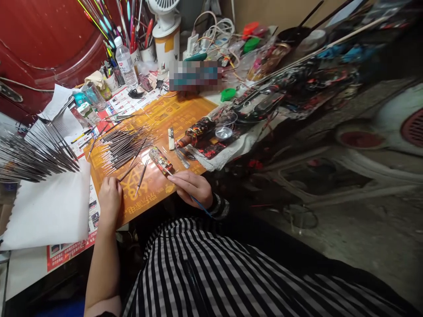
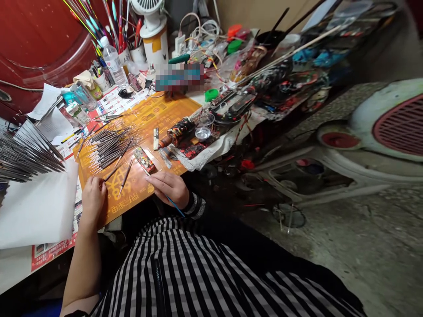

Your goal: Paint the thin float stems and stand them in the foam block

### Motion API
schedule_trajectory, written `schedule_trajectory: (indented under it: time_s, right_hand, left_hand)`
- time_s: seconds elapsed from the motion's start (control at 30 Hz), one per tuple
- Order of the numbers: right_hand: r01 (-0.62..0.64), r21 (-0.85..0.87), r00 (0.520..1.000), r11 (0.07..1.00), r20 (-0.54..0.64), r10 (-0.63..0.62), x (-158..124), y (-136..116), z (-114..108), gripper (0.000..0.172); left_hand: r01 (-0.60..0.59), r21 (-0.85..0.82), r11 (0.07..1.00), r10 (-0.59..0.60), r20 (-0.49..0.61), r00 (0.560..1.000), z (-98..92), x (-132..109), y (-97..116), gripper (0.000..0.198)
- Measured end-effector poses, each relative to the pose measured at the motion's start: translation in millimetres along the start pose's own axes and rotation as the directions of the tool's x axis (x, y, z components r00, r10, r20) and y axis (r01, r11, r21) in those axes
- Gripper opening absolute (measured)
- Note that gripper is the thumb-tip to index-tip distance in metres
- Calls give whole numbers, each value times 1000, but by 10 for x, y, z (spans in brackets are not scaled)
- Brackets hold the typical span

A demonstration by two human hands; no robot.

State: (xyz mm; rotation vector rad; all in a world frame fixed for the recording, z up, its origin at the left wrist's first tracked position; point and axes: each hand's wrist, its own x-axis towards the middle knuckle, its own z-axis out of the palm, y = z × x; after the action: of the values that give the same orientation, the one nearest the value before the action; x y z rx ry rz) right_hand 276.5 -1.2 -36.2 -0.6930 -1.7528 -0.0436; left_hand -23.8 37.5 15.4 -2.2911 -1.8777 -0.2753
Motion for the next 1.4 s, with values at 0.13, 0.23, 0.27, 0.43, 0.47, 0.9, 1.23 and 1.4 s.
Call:
schedule_trajectory:
  time_s: [0.13, 0.23, 0.27, 0.43, 0.47, 0.9, 1.23, 1.4]
  right_hand:
    - [-18, 13, 1000, 1000, -4, 18, -24, 11, 21, 51]
    - [-15, 17, 1000, 1000, -3, 15, -24, 30, 19, 49]
    - [-14, 11, 1000, 1000, -8, 15, -19, 41, 13, 49]
    - [-17, -49, 998, 999, -62, 14, 0, 112, -15, 48]
    - [-19, -63, 998, 998, -69, 15, -3, 125, -17, 46]
    - [-139, -77, 990, 987, -49, 136, 114, 275, 43, 51]
    - [-218, -128, 973, 968, 42, 225, 110, 325, 136, 53]
    - [-231, -163, 971, 959, 28, 239, 86, 344, 163, 54]
  left_hand:
    - [45, -23, 999, -47, -48, 998, 4, -11, 3, 10]
    - [22, -92, 996, -33, -121, 992, -38, -39, 41, 9]
    - [-2, -104, 995, -14, -149, 989, -56, -51, 60, 10]
    - [-11, 0, 1000, 11, -292, 956, -114, -91, 130, 17]
    - [-9, 1, 1000, 9, -313, 950, -120, -97, 136, 17]
    - [-207, -162, 965, 157, -280, 947, -111, -115, 329, 14]
    - [-305, -202, 931, 204, -404, 892, -37, -168, 202, 14]
    - [-290, -246, 925, 162, -436, 885, -11, -192, 180, 16]
